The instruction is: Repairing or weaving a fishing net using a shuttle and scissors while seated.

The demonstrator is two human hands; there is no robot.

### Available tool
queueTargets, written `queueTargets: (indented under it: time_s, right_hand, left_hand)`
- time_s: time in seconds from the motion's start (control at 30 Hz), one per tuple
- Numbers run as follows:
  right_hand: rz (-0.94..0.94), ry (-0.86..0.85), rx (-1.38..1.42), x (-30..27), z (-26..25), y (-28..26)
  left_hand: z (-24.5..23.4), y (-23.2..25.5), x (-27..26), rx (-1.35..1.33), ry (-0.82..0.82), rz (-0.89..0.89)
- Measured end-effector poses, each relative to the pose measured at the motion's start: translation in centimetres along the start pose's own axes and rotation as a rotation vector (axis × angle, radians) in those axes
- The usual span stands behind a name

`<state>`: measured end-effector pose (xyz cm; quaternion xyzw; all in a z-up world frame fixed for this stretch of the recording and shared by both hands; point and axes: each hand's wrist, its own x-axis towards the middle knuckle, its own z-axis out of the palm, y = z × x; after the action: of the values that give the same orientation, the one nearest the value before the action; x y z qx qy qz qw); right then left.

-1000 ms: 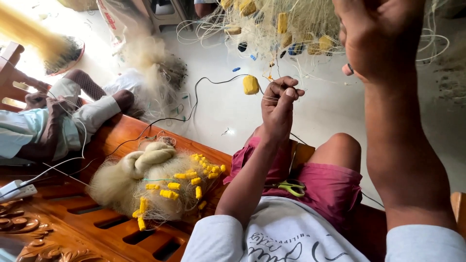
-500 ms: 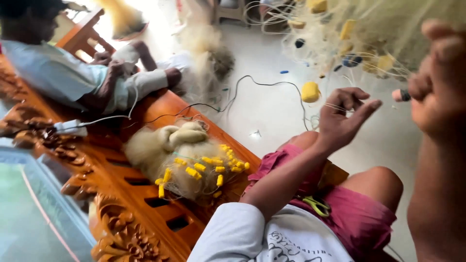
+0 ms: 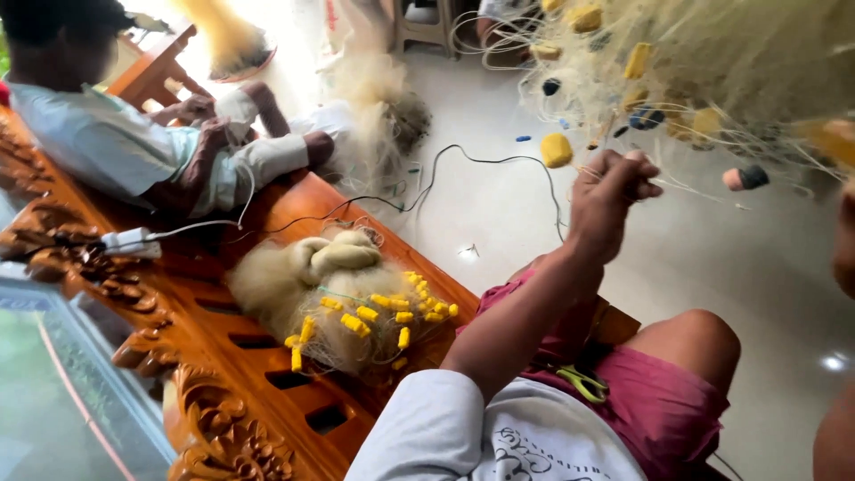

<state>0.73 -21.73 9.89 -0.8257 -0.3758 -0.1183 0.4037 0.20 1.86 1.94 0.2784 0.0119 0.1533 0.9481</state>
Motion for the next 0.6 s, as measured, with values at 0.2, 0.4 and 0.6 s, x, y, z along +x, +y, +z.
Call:
queueTargets:
  time_s: [0.2, 0.4, 0.6]
  right_hand:
    - [-0.169, 0.21, -0.686, 2.2, 0.8, -4.2]
    - [-0.184, 0.226, -0.742, 3.4, 2.2, -5.3]
    - [-0.069, 0.199, -0.52, 3.7, 4.0, -5.2]
  left_hand:
    - [1.5, 3.5, -0.9, -0.065, 0.043, -0.086]
    - [3.0, 5.8, -2.2, -0.042, 0.035, -0.079]
    - [3.1, 5.3, -2.2, -0.092, 0.037, -0.13]
